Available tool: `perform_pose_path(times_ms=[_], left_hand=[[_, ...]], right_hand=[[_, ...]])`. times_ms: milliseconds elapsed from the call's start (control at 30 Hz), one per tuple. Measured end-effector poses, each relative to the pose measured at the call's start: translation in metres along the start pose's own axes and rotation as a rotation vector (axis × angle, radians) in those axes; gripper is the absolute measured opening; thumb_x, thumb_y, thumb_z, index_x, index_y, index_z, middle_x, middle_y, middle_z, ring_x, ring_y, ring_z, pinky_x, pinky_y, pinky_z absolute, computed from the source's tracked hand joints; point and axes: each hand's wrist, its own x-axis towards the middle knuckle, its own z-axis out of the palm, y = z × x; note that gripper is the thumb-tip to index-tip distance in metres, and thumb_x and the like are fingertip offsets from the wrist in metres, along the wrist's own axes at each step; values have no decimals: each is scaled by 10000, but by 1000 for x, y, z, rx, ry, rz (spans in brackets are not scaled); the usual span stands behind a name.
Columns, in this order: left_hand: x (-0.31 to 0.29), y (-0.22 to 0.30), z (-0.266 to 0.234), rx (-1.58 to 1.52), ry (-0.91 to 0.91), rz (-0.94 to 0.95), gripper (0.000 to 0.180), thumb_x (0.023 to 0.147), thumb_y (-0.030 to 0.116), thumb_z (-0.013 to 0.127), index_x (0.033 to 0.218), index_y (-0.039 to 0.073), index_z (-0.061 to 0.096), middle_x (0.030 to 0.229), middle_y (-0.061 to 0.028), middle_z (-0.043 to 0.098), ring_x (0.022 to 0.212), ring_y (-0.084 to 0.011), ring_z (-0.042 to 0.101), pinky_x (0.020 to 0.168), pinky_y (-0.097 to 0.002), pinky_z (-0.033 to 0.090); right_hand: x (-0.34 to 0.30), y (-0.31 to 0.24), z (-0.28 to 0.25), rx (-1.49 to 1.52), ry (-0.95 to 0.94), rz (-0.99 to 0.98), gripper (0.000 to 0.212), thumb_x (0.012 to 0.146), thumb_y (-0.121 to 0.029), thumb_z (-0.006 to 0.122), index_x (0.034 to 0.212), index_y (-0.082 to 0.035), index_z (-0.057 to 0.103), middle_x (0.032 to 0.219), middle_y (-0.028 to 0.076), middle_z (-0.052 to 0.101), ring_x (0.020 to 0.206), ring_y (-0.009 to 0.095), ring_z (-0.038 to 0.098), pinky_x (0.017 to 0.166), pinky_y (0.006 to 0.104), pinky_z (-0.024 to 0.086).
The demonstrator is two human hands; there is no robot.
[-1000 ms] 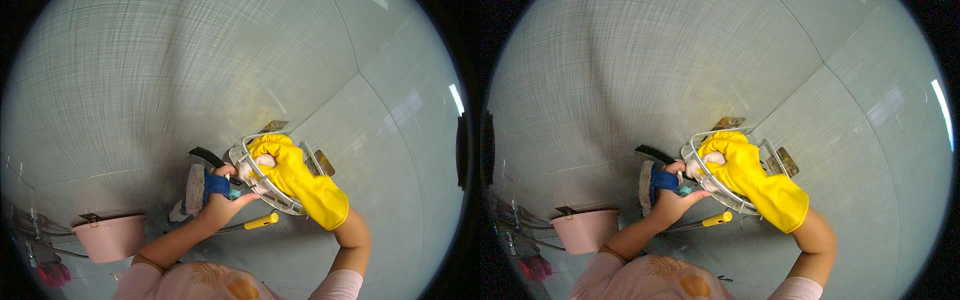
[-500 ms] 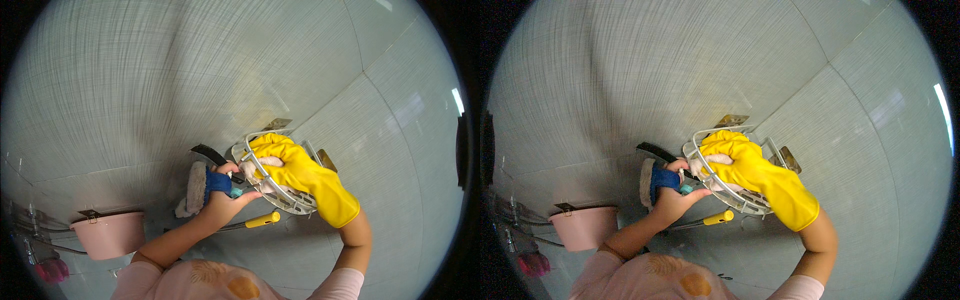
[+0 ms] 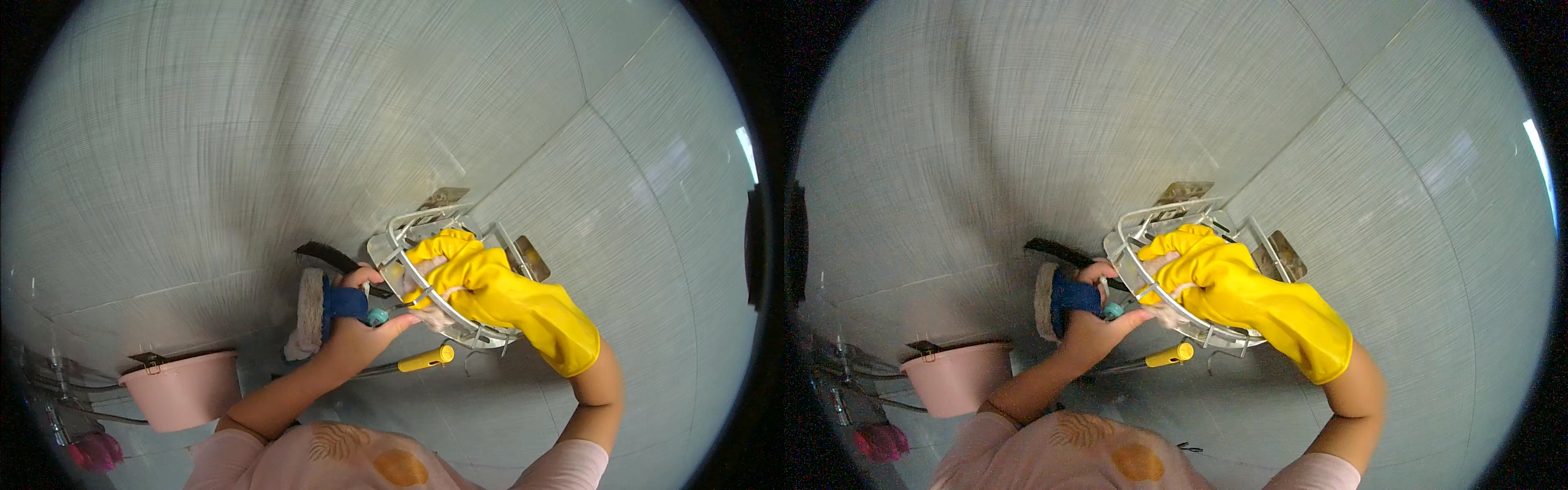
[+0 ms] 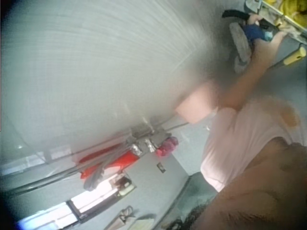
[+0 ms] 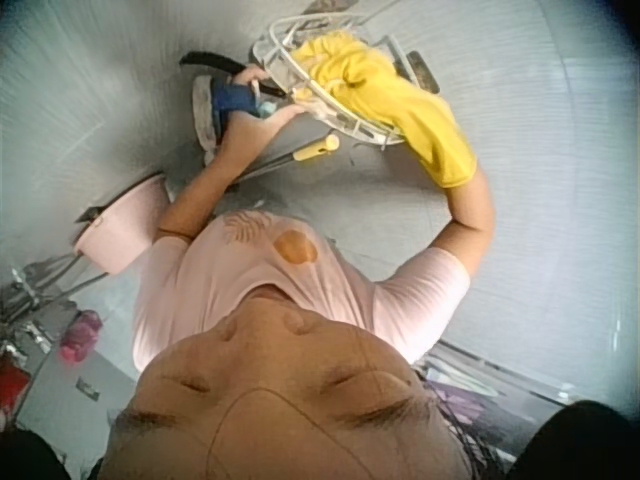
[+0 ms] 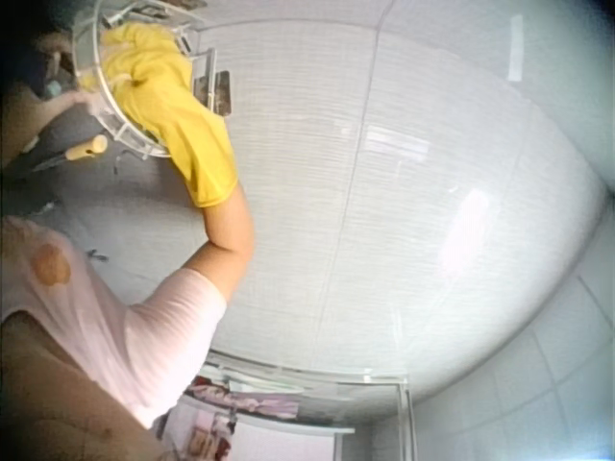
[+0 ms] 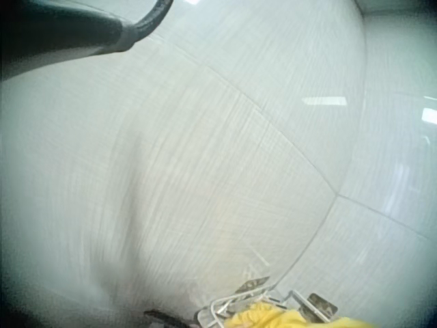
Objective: The person cleans a corner shower shelf using a cloth and a scraper tool, then wipes the surrounding wall. They subsequently pick up several bottles of toiletries from a window sill and place them onto the shelf. Finally, the person moves a red plastic stool from the shower area to the bathroom floor.
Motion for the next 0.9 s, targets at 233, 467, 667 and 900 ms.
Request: perform_pose_path(times_ms=[233,467,667,900], left_hand=[[3,4,-5,47,-23,87,674,558,110,867,1082,94,443,1058,-78,474,941,-171,471,803,-299,378],[1,1,-5,8,-23,96,707,555,144,874,1103,91,431,1116,-102,454,987,-218,455,836,-334,369],[-3,-3,1,26,-19,119,750,521,213,895,1088,81,423,1146,-132,444,1019,-282,445,879,-399,352],[-1,3,3,139,3,53,756,483,273,909,1043,62,447,1140,-128,459,1020,-278,453,881,-374,377]], right_hand=[[-30,-8,-16,-67,-47,88,150,695,-88,708,844,-90,700,997,87,669,1047,294,573,907,382,431],[-40,-5,-27,-14,-35,322,105,753,-84,658,850,-94,697,967,67,676,1043,288,570,942,378,415],[5,4,22,-474,282,0,202,795,-158,635,990,-122,671,1017,85,654,1036,308,558,889,379,436],[-53,25,0,-141,156,14,152,808,-149,629,951,-126,676,956,95,654,862,281,597,733,361,481]])
